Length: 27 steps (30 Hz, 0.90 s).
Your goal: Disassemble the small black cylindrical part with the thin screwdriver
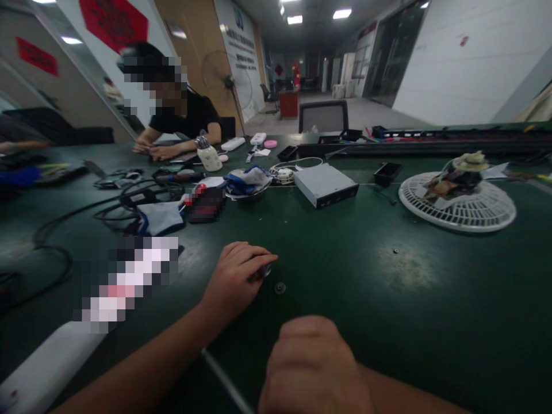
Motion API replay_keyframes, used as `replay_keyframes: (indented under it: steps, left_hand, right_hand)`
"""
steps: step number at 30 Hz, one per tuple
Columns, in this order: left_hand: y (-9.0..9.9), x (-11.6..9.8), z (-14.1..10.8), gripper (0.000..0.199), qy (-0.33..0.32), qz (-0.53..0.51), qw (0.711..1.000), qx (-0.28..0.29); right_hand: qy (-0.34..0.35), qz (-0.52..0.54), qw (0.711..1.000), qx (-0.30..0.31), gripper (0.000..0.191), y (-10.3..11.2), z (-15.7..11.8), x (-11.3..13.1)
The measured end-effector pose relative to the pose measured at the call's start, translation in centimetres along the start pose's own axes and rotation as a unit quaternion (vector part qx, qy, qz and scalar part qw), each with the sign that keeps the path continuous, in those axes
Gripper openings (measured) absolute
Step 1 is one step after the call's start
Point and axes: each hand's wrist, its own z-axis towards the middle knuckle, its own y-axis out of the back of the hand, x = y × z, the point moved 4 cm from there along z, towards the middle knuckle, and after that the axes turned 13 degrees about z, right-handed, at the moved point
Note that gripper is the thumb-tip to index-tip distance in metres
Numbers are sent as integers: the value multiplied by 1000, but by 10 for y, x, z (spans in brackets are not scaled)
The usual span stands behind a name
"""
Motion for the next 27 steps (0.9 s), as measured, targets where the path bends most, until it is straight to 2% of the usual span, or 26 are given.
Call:
replay_keyframes:
  steps: [1, 3, 4, 6, 8, 11, 13, 19, 22, 24, 27]
  left_hand:
    - [0, 1, 0, 39, 10, -5, 1000, 0]
    - [0, 3, 0, 41, 35, -15, 999, 1]
    - [0, 5, -1, 40, 51, -19, 999, -1]
    - [-1, 8, -1, 39, 83, -31, 996, 5]
    - [-2, 12, -1, 40, 117, -43, 992, 10]
    - [-3, 15, -2, 41, 156, -60, 986, 15]
    - [-2, 15, -2, 39, 166, -66, 984, 17]
    - [-3, 13, -1, 36, 153, -84, 984, 31]
    - [-4, 10, -1, 35, 122, -100, 987, 44]
    - [-4, 8, 0, 32, 101, -108, 988, 50]
    - [-4, 5, 0, 30, 77, -123, 988, 60]
  right_hand:
    - [13, 30, 999, -31, 36, 8, 8, -5]
    - [-29, 70, 991, -107, 34, 22, 23, -24]
    - [-76, 49, 991, -101, 29, 25, 30, -35]
    - [-181, -67, 980, -49, 24, 26, 40, -55]
    - [-225, -154, 962, -14, 12, 24, 43, -66]
    - [-257, -192, 945, 59, 27, 13, 38, -71]
    - [-270, -192, 939, 91, 28, 6, 34, -72]
    - [-306, -171, 931, 105, 23, 10, 34, -76]
    - [-287, -116, 948, 79, 21, 15, 38, -79]
    - [-277, -57, 959, 36, 21, 17, 40, -82]
    - [-280, 14, 959, -38, 23, 20, 41, -88]
